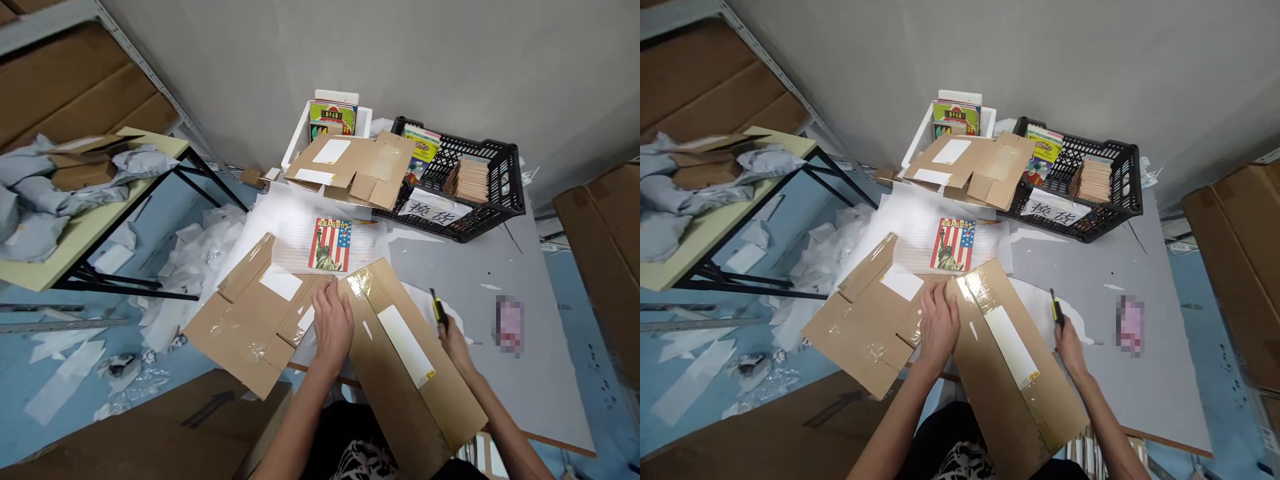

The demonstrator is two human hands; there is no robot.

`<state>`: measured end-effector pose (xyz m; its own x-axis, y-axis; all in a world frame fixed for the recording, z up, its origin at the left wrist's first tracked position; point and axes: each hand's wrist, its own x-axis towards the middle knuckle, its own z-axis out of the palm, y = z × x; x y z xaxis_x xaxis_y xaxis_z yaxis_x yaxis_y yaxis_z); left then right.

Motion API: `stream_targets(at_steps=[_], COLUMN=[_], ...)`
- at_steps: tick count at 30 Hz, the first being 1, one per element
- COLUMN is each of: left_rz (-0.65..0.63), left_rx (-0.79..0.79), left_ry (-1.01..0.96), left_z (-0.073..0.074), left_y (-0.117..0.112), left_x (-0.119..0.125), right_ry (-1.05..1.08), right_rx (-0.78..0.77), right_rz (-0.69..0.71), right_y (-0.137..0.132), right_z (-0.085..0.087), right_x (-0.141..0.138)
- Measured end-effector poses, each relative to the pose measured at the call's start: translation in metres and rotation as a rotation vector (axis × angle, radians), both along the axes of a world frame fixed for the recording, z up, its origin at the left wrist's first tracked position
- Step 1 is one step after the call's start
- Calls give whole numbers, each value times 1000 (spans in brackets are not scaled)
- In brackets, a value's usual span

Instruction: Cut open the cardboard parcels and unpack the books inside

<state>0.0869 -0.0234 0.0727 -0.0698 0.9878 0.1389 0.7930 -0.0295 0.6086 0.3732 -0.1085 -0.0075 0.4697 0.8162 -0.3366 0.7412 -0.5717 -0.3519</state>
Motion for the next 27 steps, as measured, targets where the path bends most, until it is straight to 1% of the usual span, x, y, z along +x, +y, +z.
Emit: stream_targets(at_steps=[1,2,3,5,6,7,8,9,10,11,13,16,18,22,25,27], left_rz=[-2,-4,-6,-14,-19,-21,-21,-20,-18,-16,-21,-36,-47,-75,-80,-76], left_rx=[2,5,10,25,31,35,36,34,31,28,23,8,-5,-26,-20,-3], left_ry=[-15,-29,-42,-62,-69,-74,-78,-82,-87,-92,-99,-101,-112,-114,-96,-89], left_z=[-2,-5,-7,-9,-10,-10,-10,-10,-10,-10,-10,-10,-10,-10,-10,-10], left_y=[0,-1,-1,0,0,0,1,1,1,1,1,1,1,1,2,2], left_x=[-1,-2,-4,-5,-6,-6,-6,-6,-6,-6,-6,-8,-9,-11,-11,-10], right_ry=[72,114,109,50,33,-1,-23,-38,-71,-103,-178,-255,-290,-329,-416,-504], right_rx=[41,97,147,217,245,288,290,263,258,242,228,222,215,198,171,120], right_rz=[-18,-5,45,213,308,395,493,584,643,688,727,748,745,690,710,738], right_y=[4,9,14,25,32,39,46,52,57,60,61,54,48,37,30,27], right_z=[24,50,78,128,147,161,168,171,169,165,155,148,149,152,155,159], right_x=[4,3,-3,-30,-49,-70,-90,-108,-123,-134,-147,-151,-153,-162,-168,-172])
